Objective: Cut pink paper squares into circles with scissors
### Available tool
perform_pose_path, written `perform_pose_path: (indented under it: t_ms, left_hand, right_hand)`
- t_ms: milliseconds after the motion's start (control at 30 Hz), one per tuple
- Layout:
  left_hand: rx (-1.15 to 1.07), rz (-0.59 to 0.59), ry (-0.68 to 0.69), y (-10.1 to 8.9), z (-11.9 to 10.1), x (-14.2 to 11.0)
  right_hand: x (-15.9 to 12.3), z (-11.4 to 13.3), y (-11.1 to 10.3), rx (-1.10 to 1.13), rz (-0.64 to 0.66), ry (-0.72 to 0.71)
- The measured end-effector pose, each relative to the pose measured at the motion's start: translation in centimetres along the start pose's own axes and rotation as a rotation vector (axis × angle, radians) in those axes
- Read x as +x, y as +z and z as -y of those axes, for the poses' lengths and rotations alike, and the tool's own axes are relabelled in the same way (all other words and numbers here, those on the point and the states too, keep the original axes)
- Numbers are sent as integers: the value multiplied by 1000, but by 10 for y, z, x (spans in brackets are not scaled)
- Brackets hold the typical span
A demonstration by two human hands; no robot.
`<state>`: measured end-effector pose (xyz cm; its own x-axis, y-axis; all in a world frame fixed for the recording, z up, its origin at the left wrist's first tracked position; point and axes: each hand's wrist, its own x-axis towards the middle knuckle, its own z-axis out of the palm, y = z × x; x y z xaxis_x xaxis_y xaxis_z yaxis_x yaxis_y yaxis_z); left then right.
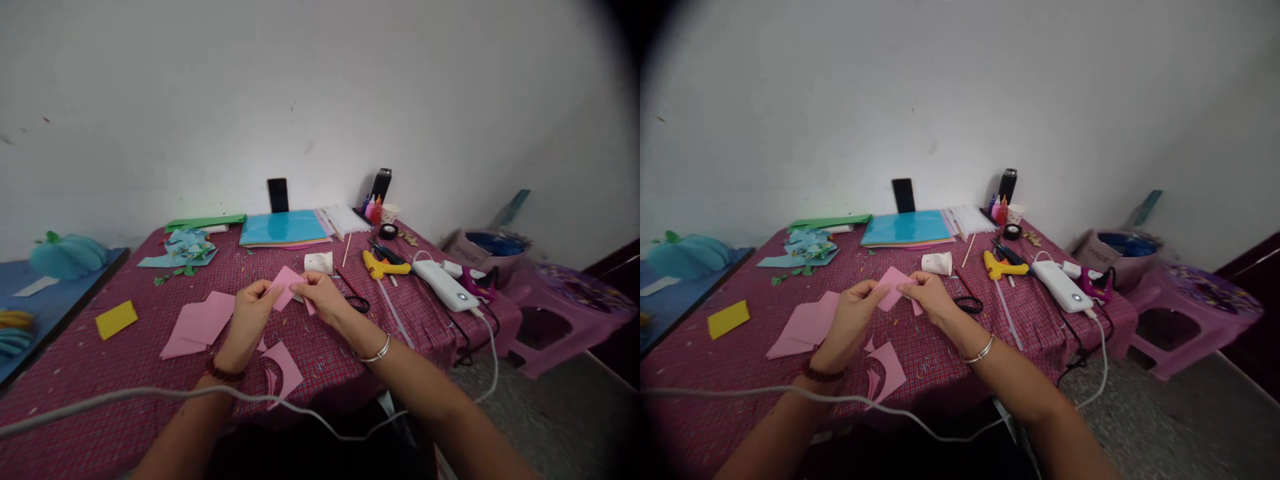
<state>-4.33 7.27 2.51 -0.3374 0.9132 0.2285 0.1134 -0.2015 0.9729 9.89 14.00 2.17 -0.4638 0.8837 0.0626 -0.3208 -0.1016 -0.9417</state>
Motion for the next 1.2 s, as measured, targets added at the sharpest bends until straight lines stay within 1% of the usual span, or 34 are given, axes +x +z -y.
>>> perform_pose_path:
  t_ms: [67, 133, 233, 300, 367, 467, 600, 633, 700, 800, 867, 967, 1067, 1200]
  left_hand:
    - [-80, -63, 0, 4, 3, 0]
    - [-213, -93, -35, 11, 6, 0]
    - [-341, -31, -129, 22, 6, -2]
    - [-300, 4, -161, 26, 3, -3]
    - [-185, -8, -152, 25, 0, -4]
    - [-16, -29, -102, 17, 0, -2]
    - [86, -74, -46, 8, 4, 1]
    - [72, -92, -38, 9, 4, 1]
    - [-27, -101, -39, 11, 4, -1]
    - [-227, -57, -108, 18, 3, -3]
    - [-305, -20, -142, 21, 4, -3]
    - [-277, -15, -135, 20, 7, -2]
    - [-190, -56, -134, 16, 8, 0]
    - [-185, -111, -85, 8, 3, 3]
  right_hand:
    - [-1, 3, 1, 9, -8, 3]
    - [-1, 5, 2, 15, -12, 6]
    - [-2, 7, 3, 13, -23, 5]
    - [-1, 6, 3, -4, -31, 2]
    - [0, 4, 2, -35, -30, 1]
    - [1, 3, -3, -106, -23, -7]
    - [3, 3, -7, -195, -18, -30]
    - [3, 4, -7, -206, -14, -33]
    - [2, 3, -5, -212, -5, -37]
    - [0, 2, -3, -198, 7, -39]
    - [0, 1, -2, -191, 16, -38]
    - [-1, 0, -3, -206, 40, -32]
    - [0, 0, -4, -238, 46, -36]
    - [0, -1, -6, -251, 29, -44]
